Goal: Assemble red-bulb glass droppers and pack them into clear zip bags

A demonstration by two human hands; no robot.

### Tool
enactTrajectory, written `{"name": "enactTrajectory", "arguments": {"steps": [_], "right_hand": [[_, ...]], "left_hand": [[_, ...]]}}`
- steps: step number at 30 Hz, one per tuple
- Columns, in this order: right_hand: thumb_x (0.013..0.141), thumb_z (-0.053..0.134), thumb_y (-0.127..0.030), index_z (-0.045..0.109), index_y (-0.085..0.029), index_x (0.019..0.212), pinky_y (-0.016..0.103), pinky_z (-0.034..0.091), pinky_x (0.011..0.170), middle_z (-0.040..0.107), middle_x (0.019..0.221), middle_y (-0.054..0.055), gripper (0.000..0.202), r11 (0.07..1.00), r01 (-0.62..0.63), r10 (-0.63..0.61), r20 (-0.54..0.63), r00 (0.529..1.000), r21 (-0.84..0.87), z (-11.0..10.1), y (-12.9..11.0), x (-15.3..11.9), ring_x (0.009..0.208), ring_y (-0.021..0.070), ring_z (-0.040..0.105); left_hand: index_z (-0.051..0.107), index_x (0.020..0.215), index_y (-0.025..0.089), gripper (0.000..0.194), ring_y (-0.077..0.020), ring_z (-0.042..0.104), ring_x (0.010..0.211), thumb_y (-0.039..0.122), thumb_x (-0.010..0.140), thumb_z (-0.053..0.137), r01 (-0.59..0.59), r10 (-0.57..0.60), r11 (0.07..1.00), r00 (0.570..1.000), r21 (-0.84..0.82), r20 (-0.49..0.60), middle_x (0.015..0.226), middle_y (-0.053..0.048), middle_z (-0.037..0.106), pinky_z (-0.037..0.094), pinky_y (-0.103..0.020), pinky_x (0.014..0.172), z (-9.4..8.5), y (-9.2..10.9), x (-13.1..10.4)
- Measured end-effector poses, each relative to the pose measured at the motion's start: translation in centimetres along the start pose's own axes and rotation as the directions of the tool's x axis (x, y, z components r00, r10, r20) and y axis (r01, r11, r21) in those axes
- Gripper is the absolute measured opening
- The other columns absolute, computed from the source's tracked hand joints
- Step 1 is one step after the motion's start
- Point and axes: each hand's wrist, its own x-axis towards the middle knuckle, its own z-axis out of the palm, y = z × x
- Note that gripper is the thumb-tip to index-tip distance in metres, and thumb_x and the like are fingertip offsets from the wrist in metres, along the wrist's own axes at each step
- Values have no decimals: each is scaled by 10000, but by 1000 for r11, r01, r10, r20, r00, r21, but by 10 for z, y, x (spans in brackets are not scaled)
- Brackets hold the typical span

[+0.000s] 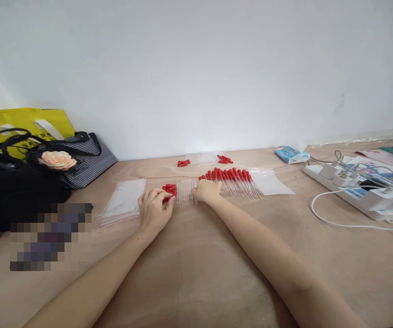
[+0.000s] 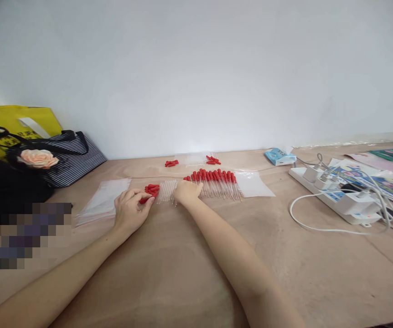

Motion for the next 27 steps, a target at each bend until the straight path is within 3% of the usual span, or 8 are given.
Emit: {"name": "enactTrajectory", "arguments": {"steps": [4, 9, 11, 13, 17, 20, 24, 27], "right_hand": [[794, 412, -287, 608, -126, 833, 366, 355, 731, 640, 914, 152, 257, 997, 65, -64, -16, 998, 36, -11, 11, -4, 829, 249, 592], [871, 306, -284, 489, -126, 916, 279, 374, 675, 615, 901, 124, 246, 976, 197, -184, -124, 975, 96, -17, 52, -22, 817, 189, 568], [874, 290, -250, 442, -148, 867, 263, 372, 631, 595, 788, 87, 183, 905, 390, -337, -271, 901, 169, -13, 76, -33, 707, 165, 546], [870, 286, -244, 404, -176, 819, 264, 363, 584, 557, 704, 56, 145, 844, 501, -412, -367, 834, 192, -8, 98, -45, 614, 158, 502], [855, 331, -219, 408, -185, 835, 298, 369, 654, 555, 765, 62, 86, 786, 605, -518, -399, 757, 128, -3, 124, -65, 663, 164, 493], [856, 337, -191, 418, -181, 852, 308, 371, 688, 557, 793, 64, 81, 753, 653, -586, -365, 724, 86, -2, 123, -73, 699, 165, 495], [860, 322, -157, 423, -175, 858, 299, 382, 697, 569, 817, 73, 102, 719, 690, -626, -350, 697, 88, -1, 113, -76, 729, 162, 502], [859, 321, -139, 449, -165, 874, 298, 378, 713, 575, 829, 73, 132, 700, 709, -649, -344, 679, 80, 0, 112, -77, 751, 159, 511]], "left_hand": [[625, 765, 173, 119, -203, 517, 815, 256, 773, 539, -147, 149, 956, 989, -255, -10, 816, -52, 572, 390, -364, 764, -9, 11, -6], [611, 813, 180, 90, -169, 508, 811, 205, 789, 528, -264, 373, 804, 922, -532, 106, 822, -44, 551, 418, -325, 756, -20, 33, -15], [607, 815, 181, 87, -168, 507, 811, 194, 789, 526, -284, 444, 764, 883, -580, 153, 832, -48, 554, 423, -321, 747, -21, 38, -18], [601, 813, 178, 89, -167, 511, 806, 189, 793, 515, -282, 500, 733, 841, -619, 209, 832, -51, 558, 429, -316, 736, -21, 40, -20], [584, 867, 175, 125, -169, 528, 808, 194, 807, 475, -212, 526, 732, 780, -647, 339, 857, -59, 573, 446, -312, 727, -24, 40, -20], [583, 948, 174, 188, -183, 548, 854, 216, 794, 484, -164, 483, 772, 780, -615, 398, 934, -75, 579, 455, -332, 768, -28, 45, -19], [612, 985, 163, 322, -231, 554, 914, 342, 717, 603, -159, 420, 819, 821, -552, 387, 999, -99, 592, 453, -391, 807, -24, 56, -23], [660, 890, 177, 215, -227, 554, 924, 322, 753, 578, -187, 415, 819, 846, -543, 334, 997, -97, 609, 454, -391, 804, -16, 60, -27]]}}
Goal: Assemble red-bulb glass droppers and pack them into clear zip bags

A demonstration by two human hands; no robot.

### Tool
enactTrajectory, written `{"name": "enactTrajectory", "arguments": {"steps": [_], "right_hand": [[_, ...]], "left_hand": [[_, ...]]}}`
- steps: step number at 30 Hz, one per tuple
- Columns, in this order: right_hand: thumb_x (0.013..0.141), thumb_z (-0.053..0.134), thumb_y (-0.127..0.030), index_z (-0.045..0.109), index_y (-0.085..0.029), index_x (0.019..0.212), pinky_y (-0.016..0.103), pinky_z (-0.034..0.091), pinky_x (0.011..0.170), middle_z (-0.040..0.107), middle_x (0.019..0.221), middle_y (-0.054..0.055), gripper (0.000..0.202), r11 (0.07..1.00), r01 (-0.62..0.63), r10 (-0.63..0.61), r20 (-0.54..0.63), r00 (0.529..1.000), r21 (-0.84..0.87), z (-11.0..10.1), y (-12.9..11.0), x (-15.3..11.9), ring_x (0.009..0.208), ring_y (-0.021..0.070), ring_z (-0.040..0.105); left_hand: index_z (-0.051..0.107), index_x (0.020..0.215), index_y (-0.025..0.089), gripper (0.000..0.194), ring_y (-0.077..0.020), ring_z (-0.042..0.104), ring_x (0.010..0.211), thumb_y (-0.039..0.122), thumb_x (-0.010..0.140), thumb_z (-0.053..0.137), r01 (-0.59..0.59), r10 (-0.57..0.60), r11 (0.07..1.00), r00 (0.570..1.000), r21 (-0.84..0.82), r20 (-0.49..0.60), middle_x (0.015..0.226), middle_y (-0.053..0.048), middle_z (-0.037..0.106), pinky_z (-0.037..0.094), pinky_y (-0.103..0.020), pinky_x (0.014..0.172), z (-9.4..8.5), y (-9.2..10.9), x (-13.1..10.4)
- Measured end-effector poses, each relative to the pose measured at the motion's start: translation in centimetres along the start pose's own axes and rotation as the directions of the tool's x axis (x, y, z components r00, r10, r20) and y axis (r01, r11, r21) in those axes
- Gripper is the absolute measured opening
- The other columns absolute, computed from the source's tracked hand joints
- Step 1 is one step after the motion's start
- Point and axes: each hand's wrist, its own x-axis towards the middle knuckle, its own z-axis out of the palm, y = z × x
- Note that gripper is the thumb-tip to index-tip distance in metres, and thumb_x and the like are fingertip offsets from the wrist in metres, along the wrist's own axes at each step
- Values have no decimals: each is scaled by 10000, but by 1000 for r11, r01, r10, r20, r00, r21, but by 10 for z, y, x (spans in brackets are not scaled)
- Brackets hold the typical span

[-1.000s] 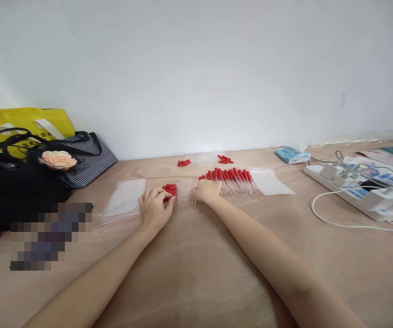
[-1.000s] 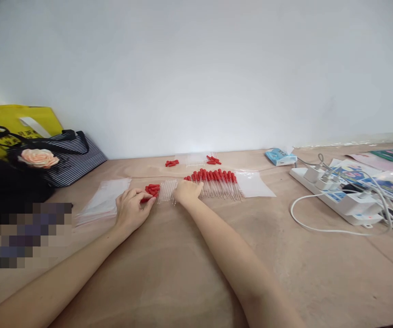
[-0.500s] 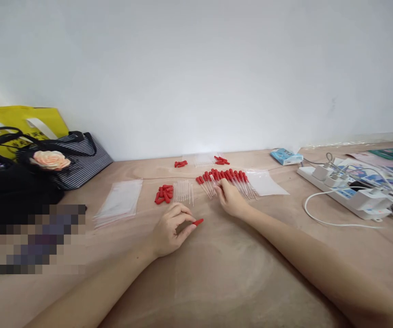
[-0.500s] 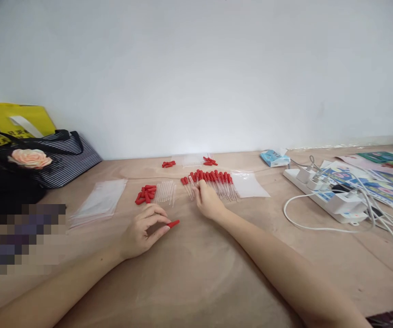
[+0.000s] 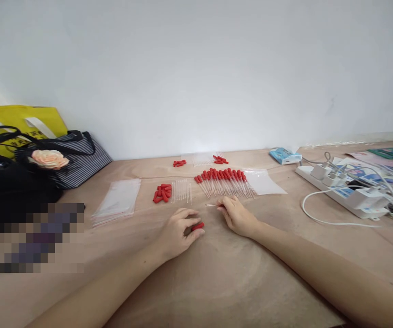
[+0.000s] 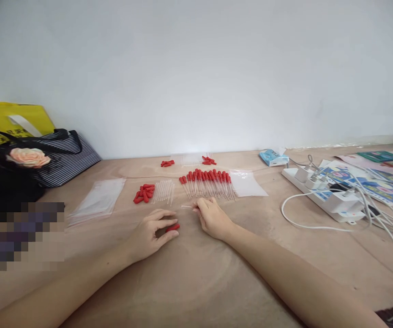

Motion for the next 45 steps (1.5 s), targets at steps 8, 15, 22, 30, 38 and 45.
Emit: {"name": "enactTrajectory", "arguments": {"steps": [8, 15, 22, 30, 38, 45], "right_hand": [[860, 371, -162, 552, -154, 971, 319, 317, 780, 608, 837, 71, 212, 997, 57, -57, -2, 998, -56, 0, 1, -3, 791, 155, 522], [858, 390, -171, 572, -180, 954, 329, 258, 790, 625, 783, 29, 206, 989, 122, -122, 8, 992, -86, -2, -11, -2, 735, 123, 533], [847, 411, -188, 575, -194, 970, 327, 242, 801, 601, 723, 0, 205, 981, 153, -153, 11, 988, -115, -4, -12, -2, 686, 105, 522], [841, 380, -153, 603, -179, 938, 311, 238, 720, 571, 646, -3, 245, 968, 202, -208, -24, 978, -149, -1, -18, -2, 578, 93, 465], [813, 386, -125, 630, -191, 861, 319, 213, 697, 574, 639, -4, 257, 937, 282, -276, 54, 960, -206, -4, -16, 0, 540, 89, 416], [802, 400, -116, 621, -180, 807, 310, 204, 667, 576, 652, 0, 230, 961, 234, -229, 48, 972, -151, -2, -21, -1, 554, 91, 414]], "left_hand": [[566, 841, 169, 120, -171, 553, 845, 219, 837, 458, 50, -55, 997, 994, -58, -90, 855, -47, 611, 445, -320, 762, 2, -4, 1], [521, 871, 193, 95, -166, 553, 763, 252, 839, 454, 124, -125, 991, 992, -45, -35, 805, -9, 604, 423, -316, 728, 0, -2, 4], [584, 906, 188, 172, -163, 561, 792, 232, 852, 427, 76, -79, 992, 997, -105, -24, 828, -28, 626, 426, -302, 736, -1, -3, 5], [591, 791, 178, 190, -142, 531, 639, 281, 844, 440, 132, -136, 986, 990, -100, -38, 673, -4, 590, 415, -280, 650, 1, -1, 5], [564, 733, 182, 207, -151, 539, 661, 254, 853, 412, -54, 54, 999, 998, -1, -14, 684, -14, 619, 371, -353, 797, 0, -1, 4], [554, 763, 176, 193, -145, 531, 667, 244, 860, 402, -113, 115, 992, 993, 55, -28, 691, -13, 612, 354, -360, 836, 2, -2, 2]]}}
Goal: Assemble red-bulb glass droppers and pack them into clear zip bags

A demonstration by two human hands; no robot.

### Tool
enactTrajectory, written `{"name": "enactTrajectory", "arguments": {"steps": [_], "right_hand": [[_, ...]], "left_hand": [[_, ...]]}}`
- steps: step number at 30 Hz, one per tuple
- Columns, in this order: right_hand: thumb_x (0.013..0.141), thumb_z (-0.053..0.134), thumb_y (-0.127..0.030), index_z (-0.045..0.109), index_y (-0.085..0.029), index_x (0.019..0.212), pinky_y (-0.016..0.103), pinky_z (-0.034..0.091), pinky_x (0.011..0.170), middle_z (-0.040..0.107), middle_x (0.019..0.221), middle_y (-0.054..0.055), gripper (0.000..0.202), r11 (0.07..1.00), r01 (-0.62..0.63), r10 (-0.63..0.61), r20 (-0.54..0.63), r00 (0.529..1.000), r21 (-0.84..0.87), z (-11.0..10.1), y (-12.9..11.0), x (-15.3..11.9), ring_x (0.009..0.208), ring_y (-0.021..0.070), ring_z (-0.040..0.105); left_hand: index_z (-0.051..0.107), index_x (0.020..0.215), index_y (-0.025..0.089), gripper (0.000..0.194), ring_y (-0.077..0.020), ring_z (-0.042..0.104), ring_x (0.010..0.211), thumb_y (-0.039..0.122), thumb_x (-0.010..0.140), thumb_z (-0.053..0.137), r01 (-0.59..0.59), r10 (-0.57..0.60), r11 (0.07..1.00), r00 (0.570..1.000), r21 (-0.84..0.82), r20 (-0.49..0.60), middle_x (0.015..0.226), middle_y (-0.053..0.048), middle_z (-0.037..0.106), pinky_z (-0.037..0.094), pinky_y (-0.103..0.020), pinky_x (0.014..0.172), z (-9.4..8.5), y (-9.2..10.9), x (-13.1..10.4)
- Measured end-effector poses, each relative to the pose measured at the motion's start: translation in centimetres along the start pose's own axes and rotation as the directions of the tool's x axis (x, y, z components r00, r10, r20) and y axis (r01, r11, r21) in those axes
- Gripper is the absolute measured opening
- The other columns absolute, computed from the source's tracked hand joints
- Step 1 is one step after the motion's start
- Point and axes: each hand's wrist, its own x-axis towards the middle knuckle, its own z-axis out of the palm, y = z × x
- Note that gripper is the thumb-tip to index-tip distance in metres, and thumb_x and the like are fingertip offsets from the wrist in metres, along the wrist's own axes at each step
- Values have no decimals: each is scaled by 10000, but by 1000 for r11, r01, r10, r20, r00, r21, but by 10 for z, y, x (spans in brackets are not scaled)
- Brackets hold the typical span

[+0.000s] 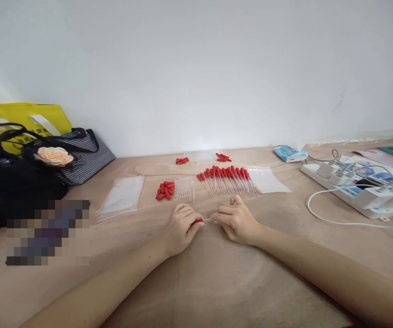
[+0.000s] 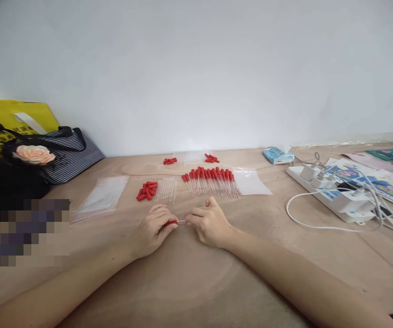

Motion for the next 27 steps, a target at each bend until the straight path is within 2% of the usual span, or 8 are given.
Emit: {"name": "enactTrajectory", "arguments": {"steps": [5, 13, 18, 22, 27], "right_hand": [[807, 391, -122, 604, -168, 797, 304, 194, 645, 599, 695, 14, 218, 993, -85, 82, 37, 996, 82, 0, -8, 3, 578, 102, 431], [832, 384, -162, 599, -171, 784, 300, 187, 649, 608, 688, 12, 220, 989, -113, 106, 82, 991, 100, 3, -12, 8, 592, 103, 452], [852, 387, -189, 605, -175, 807, 296, 186, 660, 618, 707, 9, 223, 985, -149, 136, 152, 979, 81, 0, -10, 11, 627, 102, 471], [861, 408, -243, 611, -183, 839, 299, 188, 675, 624, 742, 15, 213, 986, -160, 148, 171, 974, 56, -6, -5, 12, 712, 125, 478], [852, 437, -281, 628, -202, 817, 313, 187, 675, 608, 737, 22, 210, 992, -123, 124, 157, 980, -20, -7, -3, 10, 739, 144, 441]], "left_hand": [[541, 739, 168, 184, -160, 513, 695, 250, 846, 417, -6, 6, 1000, 1000, 0, -23, 681, -27, 587, 379, -341, 788, 1, 0, -1], [541, 745, 163, 190, -159, 501, 692, 238, 854, 405, -49, 49, 999, 999, -8, -3, 690, -33, 584, 382, -332, 768, 1, 2, 0], [557, 779, 162, 181, -147, 515, 682, 248, 859, 420, -40, 40, 999, 999, -8, 22, 702, -21, 603, 372, -333, 779, 0, -3, 2], [578, 808, 169, 153, -146, 535, 702, 298, 831, 500, -15, 15, 1000, 1000, -8, -5, 730, -12, 624, 364, -329, 776, -3, -11, 4], [587, 710, 178, 204, -123, 530, 621, 284, 848, 480, -44, 44, 999, 999, 0, -32, 643, 13, 619, 349, -336, 812, -4, -15, 2]]}}
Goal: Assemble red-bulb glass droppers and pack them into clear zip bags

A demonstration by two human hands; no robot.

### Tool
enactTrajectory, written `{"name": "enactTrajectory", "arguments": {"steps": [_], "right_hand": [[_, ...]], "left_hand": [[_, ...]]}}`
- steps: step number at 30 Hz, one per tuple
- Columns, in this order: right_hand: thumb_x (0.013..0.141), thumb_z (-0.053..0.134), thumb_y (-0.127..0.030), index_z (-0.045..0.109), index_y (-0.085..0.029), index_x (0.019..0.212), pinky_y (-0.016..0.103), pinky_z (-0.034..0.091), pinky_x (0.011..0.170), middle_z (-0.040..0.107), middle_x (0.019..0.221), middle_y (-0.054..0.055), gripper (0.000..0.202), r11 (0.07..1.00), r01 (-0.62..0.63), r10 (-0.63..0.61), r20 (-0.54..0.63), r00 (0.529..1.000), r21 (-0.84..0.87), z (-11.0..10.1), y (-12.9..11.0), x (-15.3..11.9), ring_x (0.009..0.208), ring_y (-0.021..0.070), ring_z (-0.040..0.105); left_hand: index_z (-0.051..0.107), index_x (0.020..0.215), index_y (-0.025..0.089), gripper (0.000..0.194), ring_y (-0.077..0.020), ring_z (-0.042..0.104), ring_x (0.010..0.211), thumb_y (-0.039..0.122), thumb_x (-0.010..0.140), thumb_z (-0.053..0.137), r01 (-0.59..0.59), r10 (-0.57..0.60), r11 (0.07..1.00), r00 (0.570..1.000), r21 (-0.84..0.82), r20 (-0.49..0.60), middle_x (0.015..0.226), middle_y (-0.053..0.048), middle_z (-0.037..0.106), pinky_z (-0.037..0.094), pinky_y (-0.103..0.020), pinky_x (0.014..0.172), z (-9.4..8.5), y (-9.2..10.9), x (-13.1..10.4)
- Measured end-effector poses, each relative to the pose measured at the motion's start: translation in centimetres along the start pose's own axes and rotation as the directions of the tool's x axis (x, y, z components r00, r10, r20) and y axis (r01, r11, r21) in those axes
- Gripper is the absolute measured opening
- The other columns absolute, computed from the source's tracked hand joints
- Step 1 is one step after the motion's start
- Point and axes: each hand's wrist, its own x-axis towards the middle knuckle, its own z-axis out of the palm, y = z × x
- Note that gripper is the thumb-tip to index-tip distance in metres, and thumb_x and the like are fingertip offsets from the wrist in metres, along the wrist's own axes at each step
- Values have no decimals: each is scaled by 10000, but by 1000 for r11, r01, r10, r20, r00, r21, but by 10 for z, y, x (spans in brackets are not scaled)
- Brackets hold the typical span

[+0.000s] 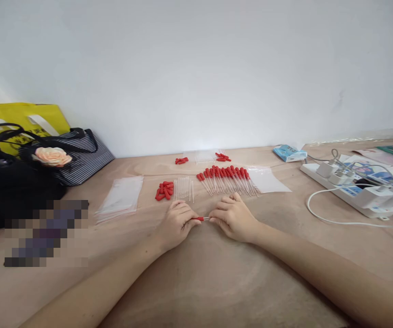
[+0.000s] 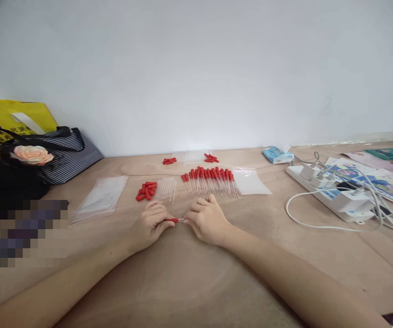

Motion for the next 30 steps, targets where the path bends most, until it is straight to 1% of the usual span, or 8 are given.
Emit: {"name": "enactTrajectory", "arguments": {"steps": [5, 8, 10, 12, 15, 18, 25, 30], "right_hand": [[827, 461, -258, 636, -188, 785, 318, 195, 667, 605, 714, 34, 193, 998, 25, -23, 31, 999, -66, -3, -1, 2, 736, 149, 451], [808, 467, -250, 633, -195, 783, 307, 216, 672, 625, 728, 28, 176, 989, -148, 148, 0, 989, -26, -6, 6, 13, 749, 153, 493], [800, 460, -254, 624, -204, 833, 294, 243, 678, 640, 743, 21, 175, 935, -352, 354, -39, 935, 44, -4, 15, 26, 740, 156, 523], [787, 457, -256, 594, -200, 925, 283, 267, 674, 651, 769, 24, 202, 845, -526, 533, -66, 844, 100, 3, 25, 43, 745, 164, 546], [771, 459, -259, 550, -174, 950, 290, 272, 701, 654, 808, 41, 218, 747, -659, 664, -100, 741, 86, 19, 35, 69, 799, 185, 563], [772, 447, -262, 541, -171, 897, 314, 258, 733, 651, 795, 48, 181, 697, -717, 716, -101, 691, 30, 33, 40, 89, 797, 195, 570], [758, 446, -272, 576, -167, 816, 345, 237, 747, 651, 784, 70, 176, 663, -746, 743, -69, 666, -52, 41, 44, 96, 766, 203, 569], [769, 441, -337, 606, -181, 809, 363, 230, 784, 653, 811, 72, 230, 698, -714, 711, -73, 700, -45, 38, 32, 96, 807, 208, 563]], "left_hand": [[605, 841, 216, 138, -154, 555, 759, 323, 820, 521, 31, -31, 999, 999, 25, -12, 772, 2, 639, 344, -349, 842, -4, -7, -3], [474, 1139, 211, 450, -227, 492, 990, 385, 742, 596, 255, -244, 963, 963, 90, -115, 1056, -66, 568, 354, -385, 863, -8, -14, -6], [422, 1177, 182, 525, -239, 485, 992, 373, 723, 605, 403, -388, 910, 910, 95, -145, 1073, -88, 535, 378, -395, 844, -11, -19, -8], [470, 1100, 170, 411, -222, 507, 937, 324, 737, 585, 466, -455, 881, 882, 79, -122, 1008, -77, 543, 402, -377, 814, -11, -22, -9], [549, 939, 170, 227, -206, 519, 890, 277, 740, 571, 459, -454, 886, 888, 71, -75, 929, -57, 548, 411, -360, 797, -11, -25, -9], [584, 828, 176, 124, -196, 525, 832, 258, 737, 571, 454, -451, 889, 891, 69, -50, 845, -40, 554, 414, -355, 768, -10, -25, -9], [603, 758, 180, 80, -188, 521, 800, 247, 734, 567, 473, -472, 880, 881, 56, -24, 798, -31, 557, 406, -337, 746, -10, -25, -8], [579, 693, 181, 79, -187, 517, 755, 256, 720, 574, 515, -507, 846, 857, 140, -93, 751, -24, 541, 400, -316, 709, -11, -25, -6]]}}
